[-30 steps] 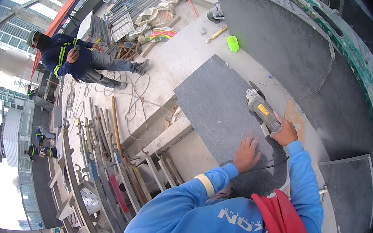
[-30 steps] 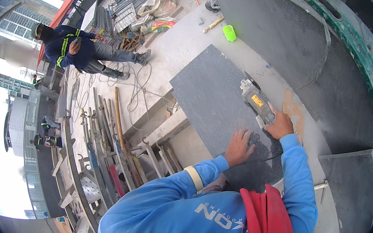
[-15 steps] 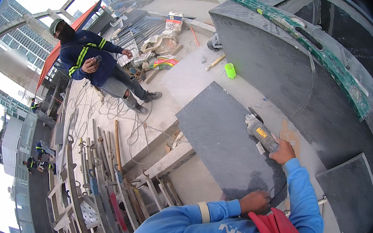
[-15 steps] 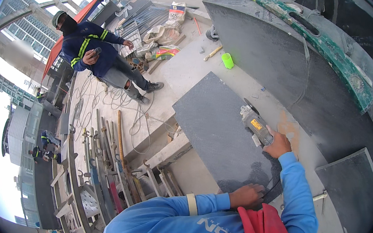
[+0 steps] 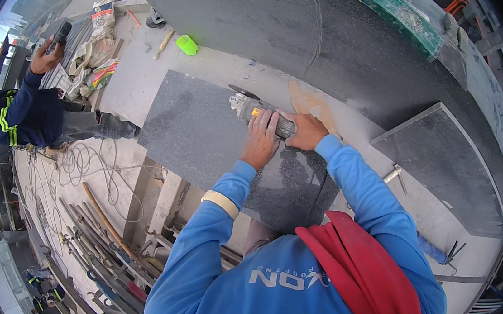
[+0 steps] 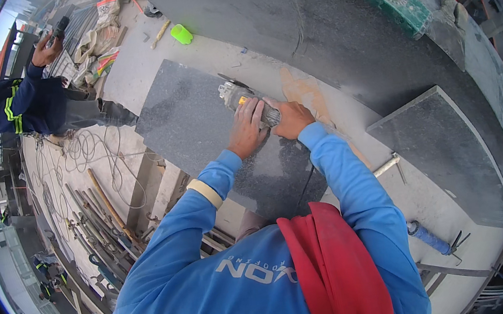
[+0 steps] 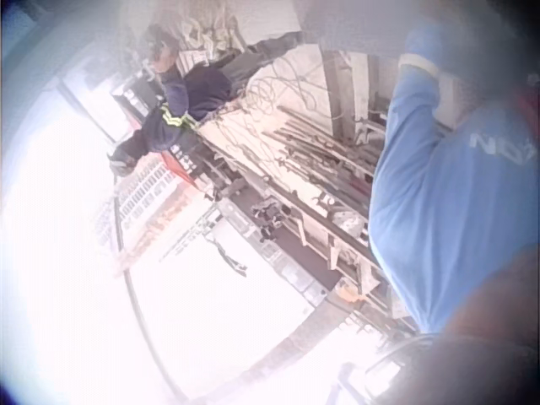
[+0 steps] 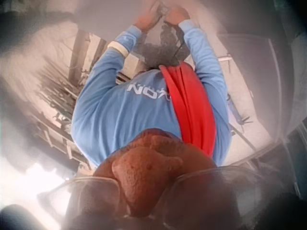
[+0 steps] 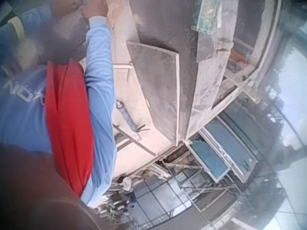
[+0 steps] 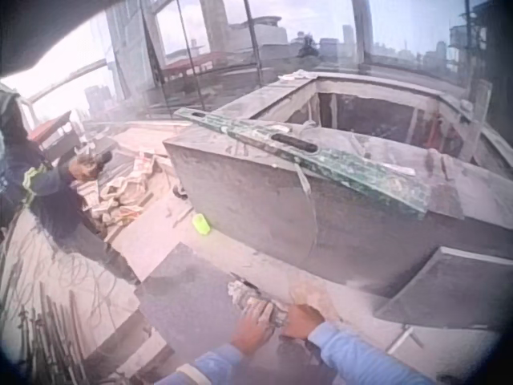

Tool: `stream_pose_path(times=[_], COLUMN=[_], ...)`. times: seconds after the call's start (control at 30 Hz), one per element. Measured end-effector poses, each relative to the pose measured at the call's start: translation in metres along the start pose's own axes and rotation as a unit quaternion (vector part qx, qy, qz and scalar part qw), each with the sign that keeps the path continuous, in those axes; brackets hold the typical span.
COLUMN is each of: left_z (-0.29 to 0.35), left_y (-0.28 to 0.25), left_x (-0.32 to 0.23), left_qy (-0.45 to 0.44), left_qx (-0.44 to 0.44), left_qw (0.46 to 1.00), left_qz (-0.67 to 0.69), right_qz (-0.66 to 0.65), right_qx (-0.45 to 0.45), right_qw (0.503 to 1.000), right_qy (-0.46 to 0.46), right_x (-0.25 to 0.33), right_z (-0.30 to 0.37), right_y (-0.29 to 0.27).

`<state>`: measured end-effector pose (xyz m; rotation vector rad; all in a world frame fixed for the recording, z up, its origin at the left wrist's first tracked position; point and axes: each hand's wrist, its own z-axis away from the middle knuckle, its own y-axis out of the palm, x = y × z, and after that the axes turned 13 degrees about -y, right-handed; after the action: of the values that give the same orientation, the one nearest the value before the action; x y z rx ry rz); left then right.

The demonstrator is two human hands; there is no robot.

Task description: The person uses an angle grinder to cut a dark stone slab on a rooftop construction site. The person holds the tool with both hands and guides it along the slab surface, generating dust. Other workers are visible nearby.

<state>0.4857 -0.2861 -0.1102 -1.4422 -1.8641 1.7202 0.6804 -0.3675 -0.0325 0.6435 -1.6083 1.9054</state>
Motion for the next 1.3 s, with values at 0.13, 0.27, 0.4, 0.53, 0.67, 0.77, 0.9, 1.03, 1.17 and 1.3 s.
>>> stream_pose_path(times=[0.13,0.27,0.4,0.53,0.67,0.77,0.9,1.03,1.17,1.3], left_z=[-0.021,-0.037,-0.044,-0.044,-0.037,-0.035,-0.034,-0.036,-0.043,-0.049], left_y=[0.014,0.020,0.017,0.014,0.015,0.021,0.027,0.027,0.021,0.017], left_x=[0.008,0.023,0.033,0.016,-0.016,-0.028,-0.026,-0.014,0.005,0.026], left_qy=[0.011,0.028,0.022,0.032,0.018,0.028,0.030,0.030,0.028,0.024], left_qx=[-0.002,-0.034,-0.036,-0.040,-0.017,-0.034,-0.036,-0.032,-0.023,-0.014], left_qw=[1.000,0.999,0.999,0.999,0.999,0.999,0.999,0.999,0.999,0.999], left_qz=[-0.014,-0.029,-0.022,-0.017,0.030,0.022,0.024,0.029,0.022,0.015], right_qz=[-0.009,0.006,0.017,0.012,0.001,0.000,0.000,-0.018,-0.019,-0.018], right_qx=[0.021,-0.006,-0.010,0.006,0.022,0.018,0.012,0.005,-0.013,-0.003], right_qw=[1.000,1.000,1.000,1.000,0.999,0.999,1.000,1.000,1.000,1.000], right_qy=[0.011,-0.007,0.004,0.014,0.038,0.037,0.027,0.025,0.010,0.001], right_x=[0.003,0.004,0.004,0.006,0.005,0.002,-0.002,-0.006,-0.003,0.001], right_z=[-0.008,-0.022,-0.034,-0.022,0.010,0.023,0.026,0.016,-0.005,-0.027], right_y=[0.003,0.013,0.020,0.009,-0.008,-0.014,-0.011,-0.004,0.005,0.013])
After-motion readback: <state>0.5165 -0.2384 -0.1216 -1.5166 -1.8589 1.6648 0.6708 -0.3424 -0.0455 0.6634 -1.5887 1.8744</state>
